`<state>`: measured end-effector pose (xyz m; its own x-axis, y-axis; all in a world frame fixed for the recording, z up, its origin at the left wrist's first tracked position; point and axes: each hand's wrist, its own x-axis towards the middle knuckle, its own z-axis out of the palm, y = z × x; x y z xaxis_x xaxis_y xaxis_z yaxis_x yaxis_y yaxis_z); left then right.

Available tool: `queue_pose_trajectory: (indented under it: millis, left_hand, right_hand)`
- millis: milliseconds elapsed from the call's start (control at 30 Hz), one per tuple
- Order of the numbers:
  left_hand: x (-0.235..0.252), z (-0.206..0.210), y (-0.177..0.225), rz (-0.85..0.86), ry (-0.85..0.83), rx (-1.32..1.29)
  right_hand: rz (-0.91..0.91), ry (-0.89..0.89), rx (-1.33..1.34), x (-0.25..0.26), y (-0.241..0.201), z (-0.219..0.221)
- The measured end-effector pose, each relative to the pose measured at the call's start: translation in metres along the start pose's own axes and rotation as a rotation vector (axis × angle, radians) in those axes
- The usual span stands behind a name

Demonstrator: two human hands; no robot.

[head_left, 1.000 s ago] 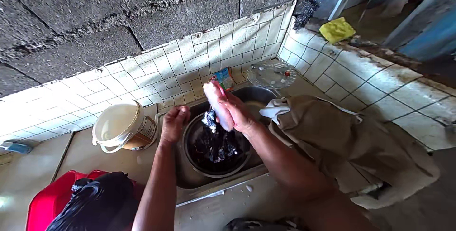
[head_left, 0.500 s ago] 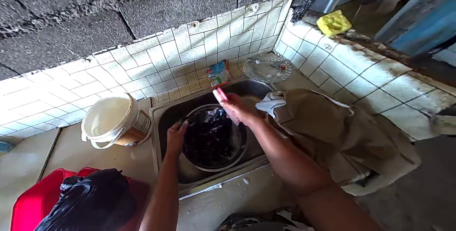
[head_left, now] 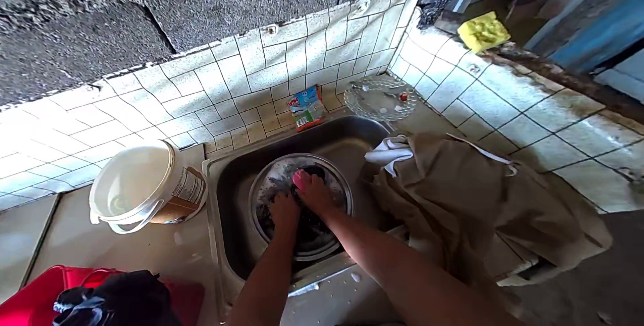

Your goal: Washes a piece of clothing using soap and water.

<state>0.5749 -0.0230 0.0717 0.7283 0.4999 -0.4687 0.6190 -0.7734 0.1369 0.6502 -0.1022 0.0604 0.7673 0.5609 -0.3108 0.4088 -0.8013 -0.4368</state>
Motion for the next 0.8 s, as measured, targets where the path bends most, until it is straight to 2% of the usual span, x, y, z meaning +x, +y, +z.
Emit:
queue_pose_trajectory:
  millis: [100, 233, 300, 333, 400, 467, 533, 567, 667, 733, 800]
  left_hand:
    - [-0.007, 0.003, 0.005, -0.022, 0.049, 0.007]
    - [-0.008, -0.001, -0.002, -0.005, -0.057, -0.003]
    - [-0.008, -0.013, -0.017, 0.061, -0.014, -0.291]
    - [-0.008, -0.020, -0.029, 0.097, 0.073, -0.569]
    - [-0.013, -0.036, -0.042, 0.053, 0.193, -1.069]
    - [-0.029, -0.053, -0.044, 0.003, 0.232, -1.315]
    - [-0.046, -0.062, -0.043, -0.010, 0.325, -1.481]
    - [-0.053, -0.067, -0.044, -0.061, 0.374, -1.538]
    - [-0.077, -0.076, -0.057, -0.183, 0.454, -1.624]
    - [-0.085, -0.076, -0.071, -0.211, 0.486, -1.633]
    - [-0.083, -0.067, -0.082, -0.229, 0.464, -1.618]
  right_hand:
    - [-0.024, -0.007, -0.019, 0.000, 0.001, 0.004]
    - [-0.054, -0.029, 0.043, 0.002, 0.003, -0.005]
    - [-0.038, -0.044, 0.210, 0.006, 0.010, -0.014]
    - [-0.021, -0.014, 0.356, 0.008, 0.012, -0.020]
    - [-0.040, 0.045, 0.585, -0.004, -0.002, -0.035]
    - [-0.175, 0.086, 0.688, -0.034, -0.040, -0.042]
    - [-0.355, 0.188, 0.774, -0.053, -0.072, -0.019]
    - [-0.381, 0.188, 0.761, -0.053, -0.075, -0.007]
    - [-0.194, -0.057, 0.390, -0.027, -0.038, -0.001]
    - [-0.110, -0.094, 0.205, -0.006, -0.009, -0.011]
    - [-0.052, -0.093, 0.198, -0.002, -0.010, -0.019]
